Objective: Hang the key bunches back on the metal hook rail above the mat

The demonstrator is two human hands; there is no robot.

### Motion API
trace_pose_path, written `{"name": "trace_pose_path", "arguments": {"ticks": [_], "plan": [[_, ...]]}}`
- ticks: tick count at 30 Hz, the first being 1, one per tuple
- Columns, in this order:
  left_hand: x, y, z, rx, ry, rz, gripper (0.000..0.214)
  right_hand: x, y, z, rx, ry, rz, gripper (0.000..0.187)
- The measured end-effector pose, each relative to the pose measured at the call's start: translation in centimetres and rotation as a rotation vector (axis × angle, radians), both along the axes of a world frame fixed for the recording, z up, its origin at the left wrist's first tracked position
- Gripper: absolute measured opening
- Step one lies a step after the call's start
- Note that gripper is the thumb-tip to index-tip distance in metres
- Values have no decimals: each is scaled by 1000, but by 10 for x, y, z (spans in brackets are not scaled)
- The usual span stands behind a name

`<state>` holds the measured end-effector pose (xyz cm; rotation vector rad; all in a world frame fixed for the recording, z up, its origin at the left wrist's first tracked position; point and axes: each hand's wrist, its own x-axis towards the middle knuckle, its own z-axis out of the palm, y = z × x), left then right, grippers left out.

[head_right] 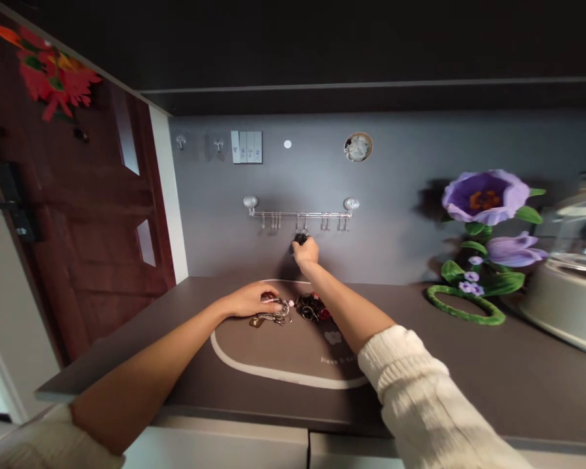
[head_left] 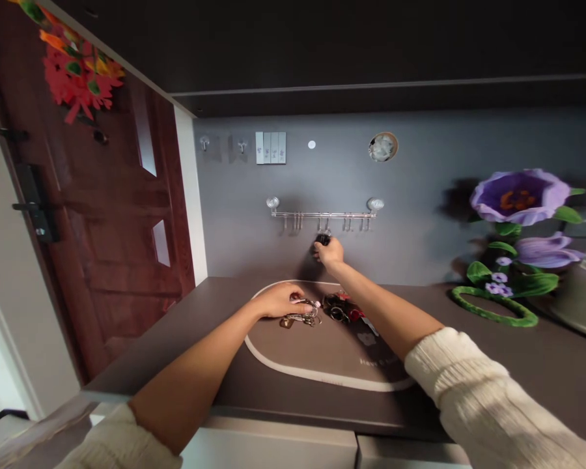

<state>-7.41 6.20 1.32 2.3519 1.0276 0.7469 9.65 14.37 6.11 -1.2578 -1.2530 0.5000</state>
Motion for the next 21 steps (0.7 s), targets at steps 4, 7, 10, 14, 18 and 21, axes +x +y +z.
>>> {"name": "trace_pose_path", "arguments": {"ticks": [4,7,10,14,18,21], "plan": [[-1,-1,0,35,-2,-15,40,1,-22,9,-7,88,76,11],[-2,0,0,18,-15,8,40,3,-35,24,-12,173,144,12],[-2,0,-1,-35,-20,34,42,3,-37,45,-10,251,172,15],[-2,-1,1,-62,-54,-3,44,3,-33,63,26,271,211,15],[-4,-1,5,-35,-52,39,47,14,-51,52,-46,138,329,11],[-6,-2,7,4,-64,108,50,30,-77,28,-154,-45,411,14]]}}
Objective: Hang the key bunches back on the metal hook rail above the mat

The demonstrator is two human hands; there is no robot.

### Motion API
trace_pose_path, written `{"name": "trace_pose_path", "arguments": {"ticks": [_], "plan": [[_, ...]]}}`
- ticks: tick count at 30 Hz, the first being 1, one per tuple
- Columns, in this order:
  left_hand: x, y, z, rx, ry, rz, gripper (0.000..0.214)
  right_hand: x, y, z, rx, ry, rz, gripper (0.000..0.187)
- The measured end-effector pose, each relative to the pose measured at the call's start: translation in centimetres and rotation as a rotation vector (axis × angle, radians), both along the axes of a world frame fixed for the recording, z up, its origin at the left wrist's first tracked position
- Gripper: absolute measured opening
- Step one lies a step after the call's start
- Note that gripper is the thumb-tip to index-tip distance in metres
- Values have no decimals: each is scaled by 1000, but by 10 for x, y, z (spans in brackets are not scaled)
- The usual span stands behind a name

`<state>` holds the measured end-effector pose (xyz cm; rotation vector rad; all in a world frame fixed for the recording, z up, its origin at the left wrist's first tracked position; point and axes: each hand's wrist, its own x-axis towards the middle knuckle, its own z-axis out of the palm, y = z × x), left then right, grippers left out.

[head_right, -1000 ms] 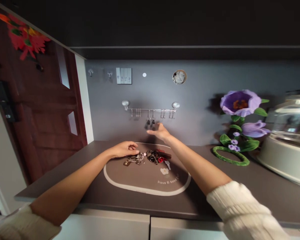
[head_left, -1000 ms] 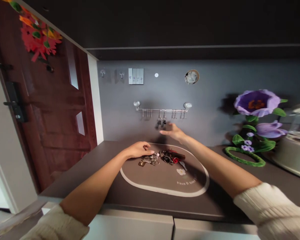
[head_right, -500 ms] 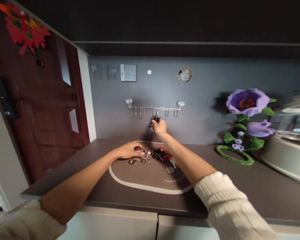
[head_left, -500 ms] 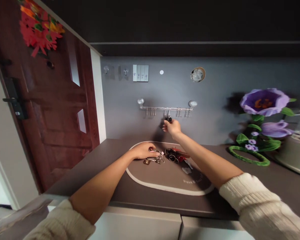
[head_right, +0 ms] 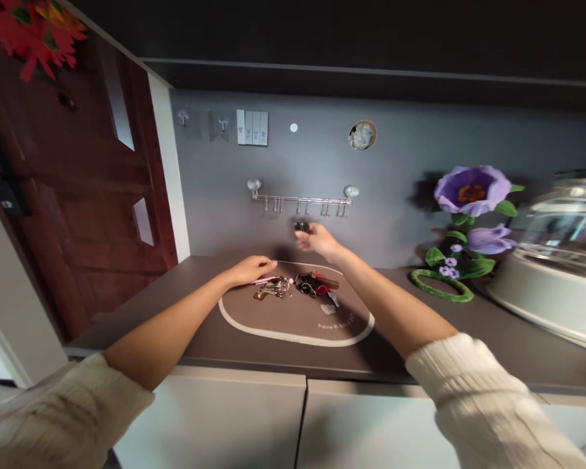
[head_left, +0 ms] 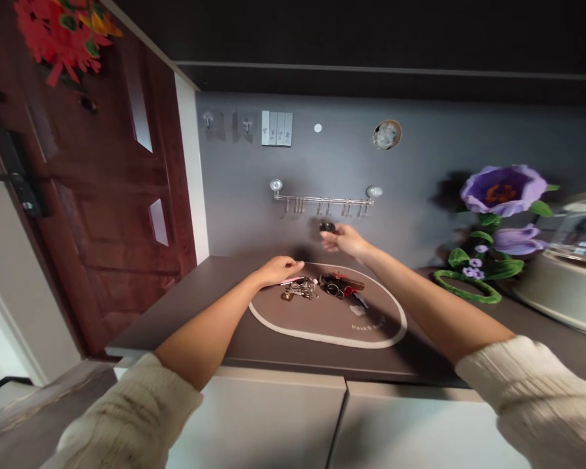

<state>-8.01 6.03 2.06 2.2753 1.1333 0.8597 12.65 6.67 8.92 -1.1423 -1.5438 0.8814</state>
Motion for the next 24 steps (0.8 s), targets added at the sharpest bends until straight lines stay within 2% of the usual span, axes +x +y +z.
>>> {"name": "trace_pose_path", "arguments": {"ticks": [4,7,9,13,17,20,22,24], "plan": [[-1,-3,2,5,-45,54,50,22,-32,-30,-37,-289,89,19],[1,-10,3,-11,-114,64,44,35,-45,-37,-43,-395,78,34],[2,-16,4,-26,-195,66,38,40,-51,-33,-44,-424,81,39],[0,-31,9,-64,-358,19,38,45,-66,-14,10,-550,120,35],[-2,-49,28,-217,-315,-253,42,36,-90,10,-208,-695,478,38],[0,-60,43,-446,-246,-479,40,26,-104,18,-396,-588,712,38],[3,-65,47,-568,-345,-565,47,22,-106,14,-429,-369,750,48],[5,-67,45,-659,-484,-573,58,22,-102,2,-417,-123,759,62]]}}
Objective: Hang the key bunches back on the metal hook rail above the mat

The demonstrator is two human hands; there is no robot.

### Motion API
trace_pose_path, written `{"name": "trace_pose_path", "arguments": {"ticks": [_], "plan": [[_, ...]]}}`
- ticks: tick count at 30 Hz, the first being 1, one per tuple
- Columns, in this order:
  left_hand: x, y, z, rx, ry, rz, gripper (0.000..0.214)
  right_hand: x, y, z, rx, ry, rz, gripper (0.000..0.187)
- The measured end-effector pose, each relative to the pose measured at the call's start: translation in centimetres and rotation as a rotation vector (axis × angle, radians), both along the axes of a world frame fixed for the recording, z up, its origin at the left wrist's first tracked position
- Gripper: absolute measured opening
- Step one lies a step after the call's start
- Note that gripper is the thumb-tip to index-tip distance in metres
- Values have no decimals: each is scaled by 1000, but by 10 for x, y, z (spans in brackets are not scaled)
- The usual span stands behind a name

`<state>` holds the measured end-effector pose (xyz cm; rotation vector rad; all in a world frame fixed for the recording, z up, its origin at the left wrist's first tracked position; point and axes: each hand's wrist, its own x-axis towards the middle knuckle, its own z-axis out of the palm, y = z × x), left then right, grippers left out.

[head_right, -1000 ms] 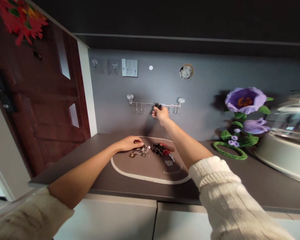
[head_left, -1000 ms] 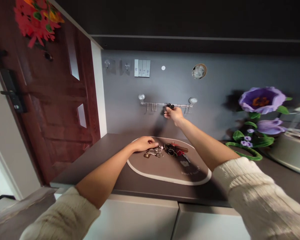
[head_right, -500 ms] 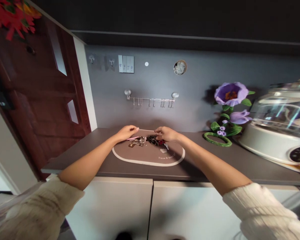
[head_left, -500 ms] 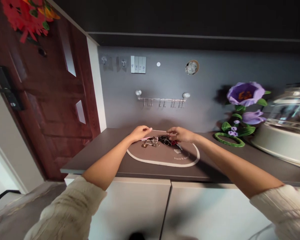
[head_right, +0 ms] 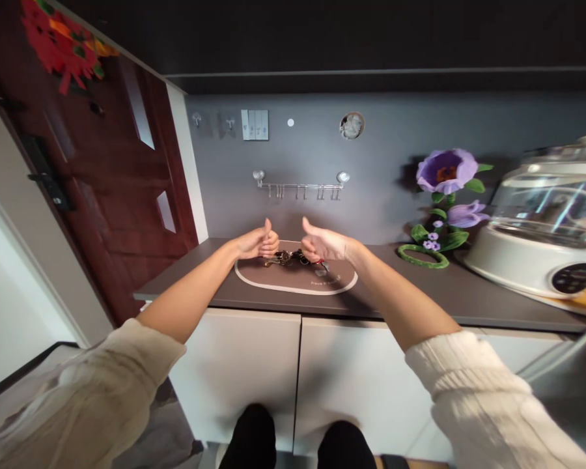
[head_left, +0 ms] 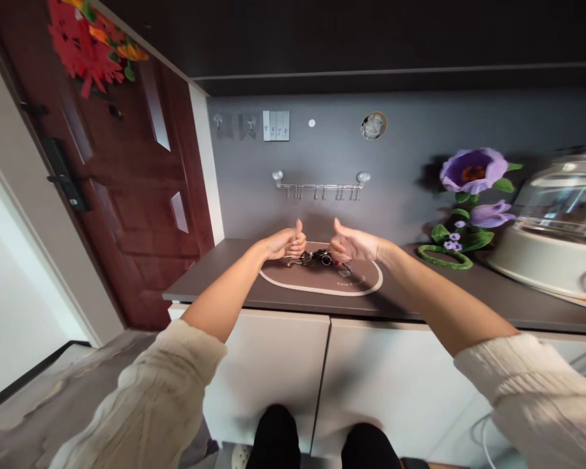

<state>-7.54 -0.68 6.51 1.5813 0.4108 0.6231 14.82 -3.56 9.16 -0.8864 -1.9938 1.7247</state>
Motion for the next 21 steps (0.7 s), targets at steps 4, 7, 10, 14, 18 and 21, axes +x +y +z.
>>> {"name": "trace_pose_path", "arguments": {"ticks": [4,7,10,14,18,21], "plan": [[-1,0,-18,-171,-124,56,66,8,10,-35,-116,259,-74,65],[-5,1,-34,-250,-135,73,68,17,12,-57,-184,285,-95,65],[-7,2,-47,-294,-131,71,68,24,10,-70,-193,330,-116,66],[-8,3,-55,-309,-162,87,68,26,7,-74,-171,408,-126,67],[-8,3,-56,-306,-158,105,67,25,6,-74,-169,409,-135,67],[-8,5,-56,-298,-132,103,67,25,8,-74,-175,379,-125,67]]}}
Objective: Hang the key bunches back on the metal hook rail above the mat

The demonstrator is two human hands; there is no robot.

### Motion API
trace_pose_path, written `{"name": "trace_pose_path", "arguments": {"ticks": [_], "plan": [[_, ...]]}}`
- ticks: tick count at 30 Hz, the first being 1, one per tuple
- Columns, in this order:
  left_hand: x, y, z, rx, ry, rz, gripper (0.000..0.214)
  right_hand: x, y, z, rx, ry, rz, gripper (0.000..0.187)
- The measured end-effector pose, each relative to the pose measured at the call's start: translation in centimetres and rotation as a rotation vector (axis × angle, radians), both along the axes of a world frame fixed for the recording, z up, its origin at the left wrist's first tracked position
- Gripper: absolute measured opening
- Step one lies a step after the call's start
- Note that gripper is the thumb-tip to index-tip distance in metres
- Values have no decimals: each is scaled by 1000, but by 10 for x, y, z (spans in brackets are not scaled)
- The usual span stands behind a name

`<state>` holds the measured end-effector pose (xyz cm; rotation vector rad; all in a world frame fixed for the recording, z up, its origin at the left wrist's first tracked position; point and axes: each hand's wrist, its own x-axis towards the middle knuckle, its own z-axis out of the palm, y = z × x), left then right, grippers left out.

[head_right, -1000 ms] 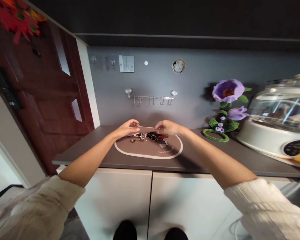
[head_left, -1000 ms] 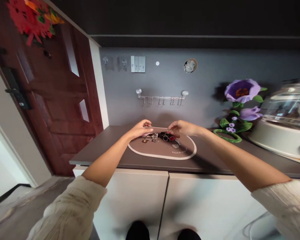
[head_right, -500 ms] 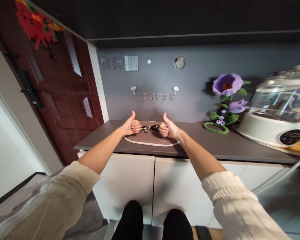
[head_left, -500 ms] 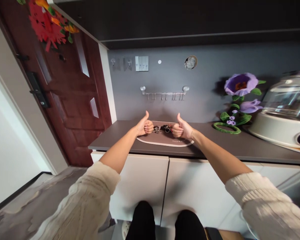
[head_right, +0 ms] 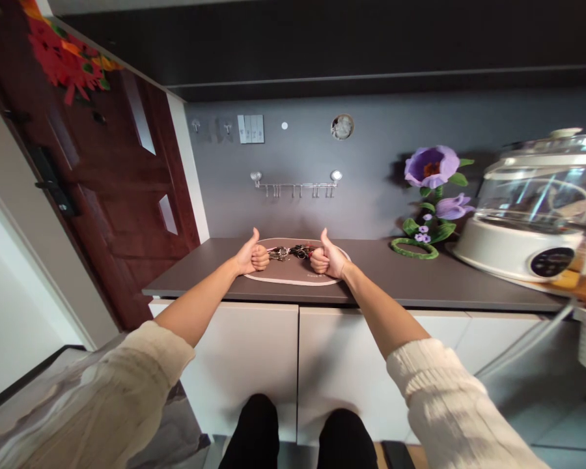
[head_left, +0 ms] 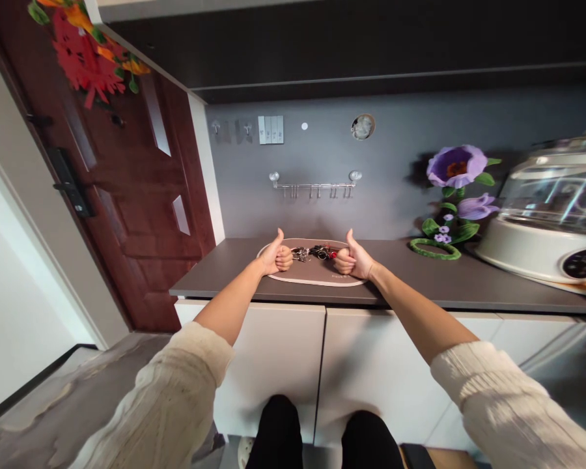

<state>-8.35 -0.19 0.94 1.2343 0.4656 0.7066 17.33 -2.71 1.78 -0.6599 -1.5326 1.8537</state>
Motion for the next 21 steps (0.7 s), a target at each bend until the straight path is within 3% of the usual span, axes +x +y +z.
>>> {"name": "trace_pose_path", "arguments": {"ticks": [5,9,11,15,18,21], "plan": [[0,6,8,57,14,-18,67,-5,5,5,37,-37,21,69],[0,13,25,182,34,97,63,-21,6,20,125,-19,-39,67],[3,17,33,273,70,214,56,-32,7,28,178,-9,-117,59],[10,29,40,531,181,572,40,-53,19,36,317,30,-314,38],[15,40,34,707,330,825,34,-65,34,34,406,37,-463,32],[18,46,22,841,466,959,29,-73,48,25,460,3,-600,33]]}}
